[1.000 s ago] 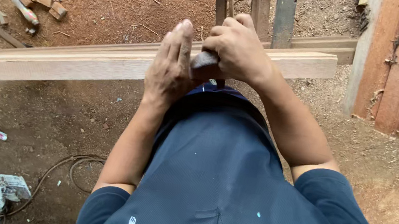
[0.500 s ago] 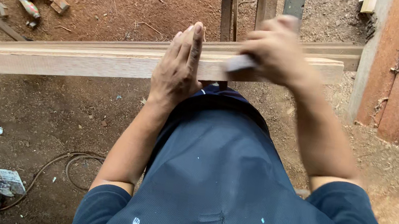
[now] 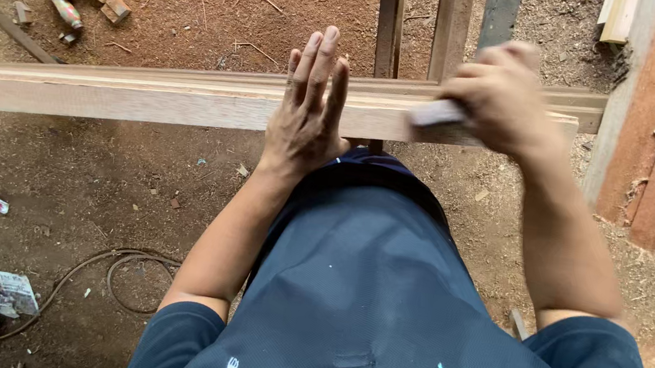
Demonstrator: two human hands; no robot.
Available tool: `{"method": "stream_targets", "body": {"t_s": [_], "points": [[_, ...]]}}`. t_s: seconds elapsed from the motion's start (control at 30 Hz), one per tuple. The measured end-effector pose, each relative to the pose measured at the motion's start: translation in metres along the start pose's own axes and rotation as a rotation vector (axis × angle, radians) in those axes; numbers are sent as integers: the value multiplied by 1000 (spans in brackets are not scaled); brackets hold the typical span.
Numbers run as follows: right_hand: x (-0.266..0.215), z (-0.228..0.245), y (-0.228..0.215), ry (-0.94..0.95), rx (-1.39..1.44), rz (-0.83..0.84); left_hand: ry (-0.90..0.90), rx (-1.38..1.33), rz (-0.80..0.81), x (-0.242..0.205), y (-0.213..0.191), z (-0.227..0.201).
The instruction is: The person sands a long wooden plank using a sanding block. They hold the plank with one hand and rub the sanding block along the surface with the other, moving back and forth to smooth the wood. The person adjusts their grip and repositions the plank on a wooden workbench as they work along its length.
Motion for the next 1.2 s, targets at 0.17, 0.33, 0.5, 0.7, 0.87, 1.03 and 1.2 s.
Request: {"method": "stream_targets", "body": {"t_s": [0.17,0.33,0.5,0.7,0.87,1.03,1.2], "points": [[93,79,17,-237,-35,-145,101,-111,-107,4,-10,-15],[45,40,7,-58,-124,-14,152,-188,-266,-7,-30,-6],[-19,-12,-2,101,-50,20,104,-381,-450,-13,-27,6],[96,78,18,-214,17,-108,138,-531,-592,-18,-26,7],[134,111,11,-249,93,-159,10,-517,-619,-30,-25,31],[53,49,8,-54,28,-82,-691,229,-154,-84,-54,149],[42,40,0,-44,77,-35,-784,14,-181,-137,-89,214]]}}
Point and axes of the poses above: each hand's wrist, its own x-axis towards the middle knuckle, its own y-axis out of the palm, z = x × y, the point moved 4 cm from there along x, towards the middle knuckle, and after that the axes turned 14 degrees about z, right-handed, at the moved point
